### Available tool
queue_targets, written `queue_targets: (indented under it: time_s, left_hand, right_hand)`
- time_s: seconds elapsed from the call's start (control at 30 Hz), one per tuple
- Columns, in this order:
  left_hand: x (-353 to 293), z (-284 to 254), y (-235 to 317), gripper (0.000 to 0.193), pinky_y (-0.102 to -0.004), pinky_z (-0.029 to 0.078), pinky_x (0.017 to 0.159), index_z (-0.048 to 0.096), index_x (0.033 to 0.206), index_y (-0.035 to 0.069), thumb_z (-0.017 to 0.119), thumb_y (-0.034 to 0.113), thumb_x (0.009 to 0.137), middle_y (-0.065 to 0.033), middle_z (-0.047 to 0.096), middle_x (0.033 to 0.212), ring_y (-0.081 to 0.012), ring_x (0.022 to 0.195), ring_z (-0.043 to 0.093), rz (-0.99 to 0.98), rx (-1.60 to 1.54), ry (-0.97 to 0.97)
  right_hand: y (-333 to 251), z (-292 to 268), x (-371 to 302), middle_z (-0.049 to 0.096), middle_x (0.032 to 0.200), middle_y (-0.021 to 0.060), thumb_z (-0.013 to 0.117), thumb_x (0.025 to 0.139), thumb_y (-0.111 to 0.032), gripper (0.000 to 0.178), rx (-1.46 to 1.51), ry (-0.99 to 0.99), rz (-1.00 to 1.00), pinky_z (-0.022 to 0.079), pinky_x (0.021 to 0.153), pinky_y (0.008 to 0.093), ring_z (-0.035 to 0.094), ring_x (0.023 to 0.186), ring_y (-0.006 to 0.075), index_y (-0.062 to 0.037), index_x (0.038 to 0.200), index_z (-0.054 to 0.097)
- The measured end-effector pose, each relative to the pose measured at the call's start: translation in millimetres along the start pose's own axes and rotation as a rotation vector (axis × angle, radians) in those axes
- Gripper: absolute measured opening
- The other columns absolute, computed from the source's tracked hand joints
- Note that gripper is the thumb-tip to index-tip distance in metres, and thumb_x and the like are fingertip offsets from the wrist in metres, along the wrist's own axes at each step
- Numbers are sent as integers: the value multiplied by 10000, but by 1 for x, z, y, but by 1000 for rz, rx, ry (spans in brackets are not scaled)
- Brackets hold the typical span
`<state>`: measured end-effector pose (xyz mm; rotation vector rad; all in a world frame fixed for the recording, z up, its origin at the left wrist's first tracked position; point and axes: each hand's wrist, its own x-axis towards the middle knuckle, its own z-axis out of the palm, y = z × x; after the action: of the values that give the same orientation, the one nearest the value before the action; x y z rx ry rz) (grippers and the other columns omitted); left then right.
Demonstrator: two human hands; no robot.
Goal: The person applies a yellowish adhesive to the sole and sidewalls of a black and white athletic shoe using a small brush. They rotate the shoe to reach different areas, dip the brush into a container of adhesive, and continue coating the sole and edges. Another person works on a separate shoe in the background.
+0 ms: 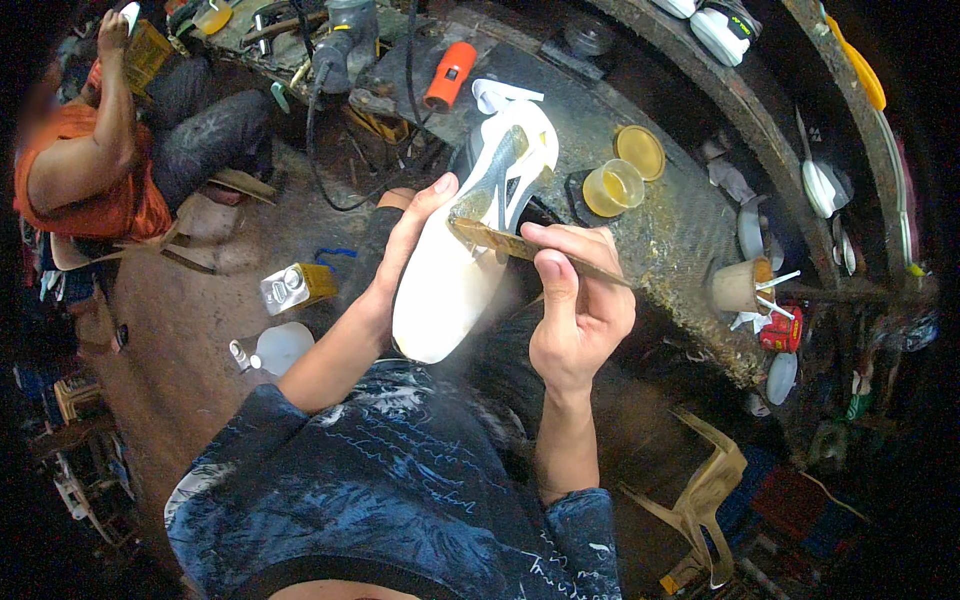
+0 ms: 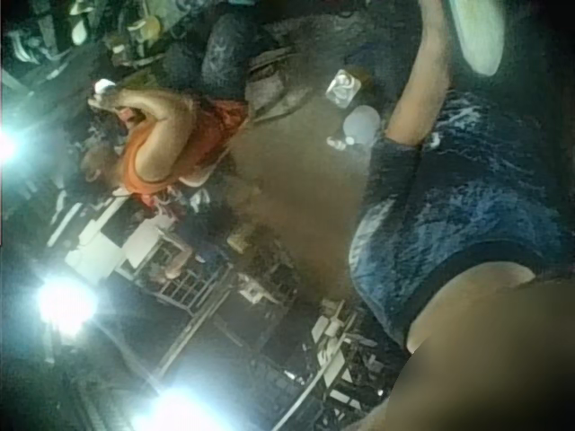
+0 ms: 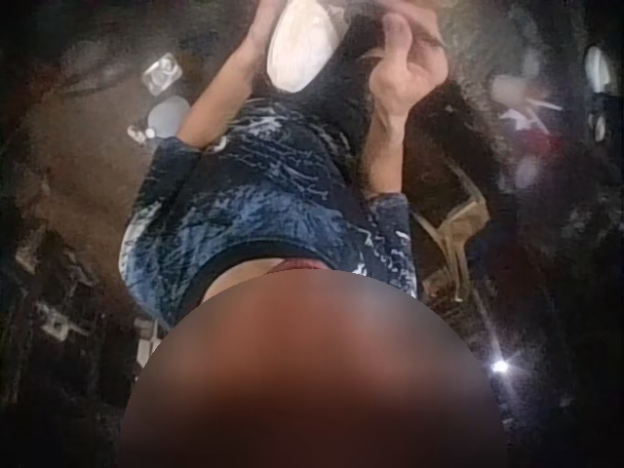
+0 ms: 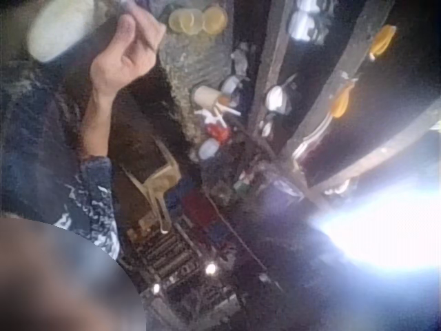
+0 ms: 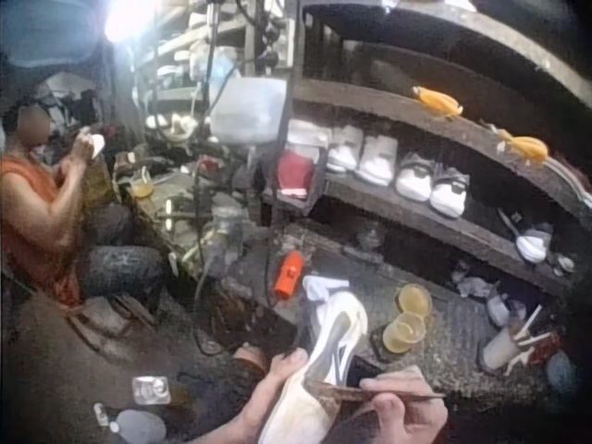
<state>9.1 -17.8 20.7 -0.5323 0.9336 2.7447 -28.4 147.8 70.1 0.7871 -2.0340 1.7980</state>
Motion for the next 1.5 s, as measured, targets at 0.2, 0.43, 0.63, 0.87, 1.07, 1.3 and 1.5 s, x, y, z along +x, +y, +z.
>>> queue_targets:
  time_s: [0.2,0.43,0.63,0.87,1.07,1.3,1.5]
  left_hand:
    - [7,0,-4,574,-300,552,755,625,1254,67,560,588,1023,-78,682,1019,-163,872,674,53,66,78]
    - [8,3,3,681,-336,544,868,415,1347,84,687,576,963,-96,554,1159,-180,1037,624,57,51,37]
    - [11,0,1,633,-332,559,839,478,1293,78,695,568,956,-90,585,1104,-178,1009,644,12,-20,27]
    - [9,-1,0,598,-352,546,904,550,1287,91,687,570,956,-92,610,1105,-177,1037,637,-63,-113,-82]
    - [12,0,1,592,-326,535,905,602,1311,83,637,573,980,-106,642,1153,-168,1061,637,-45,-94,-46]
    - [1,10,7,640,-256,538,683,639,1358,88,517,619,1023,-35,696,1024,-118,807,655,-61,-57,-113]
    - [2,9,8,617,-245,524,677,651,1337,102,495,620,1040,-31,687,1008,-109,808,650,-56,-85,-169]
  right_hand:
    - [-5,-2,-3,723,941,104,718,956,-48,132,-80,-42,-110,461,793,313,591,860,197,22,1053,772]
    - [-12,-1,-8,739,912,113,756,928,-87,132,-155,-56,-160,485,769,326,629,812,226,-1,1027,767]
    - [-25,-7,-18,741,940,88,810,833,-104,187,-210,-208,-256,518,751,367,644,812,250,-58,1013,786]
    - [-22,-11,0,741,888,71,790,850,-114,174,-118,-121,-243,496,767,372,639,794,223,-67,1017,791]
    - [-22,-9,3,744,915,81,793,830,-76,150,-126,-359,-321,501,767,379,639,830,253,-70,979,806]
    - [2,-12,15,741,919,96,730,917,-67,133,-86,-131,-136,476,845,353,614,879,228,-20,1024,793]
    - [7,-11,16,751,937,95,740,920,-62,125,-124,-167,-112,470,852,342,614,893,225,-17,1026,789]
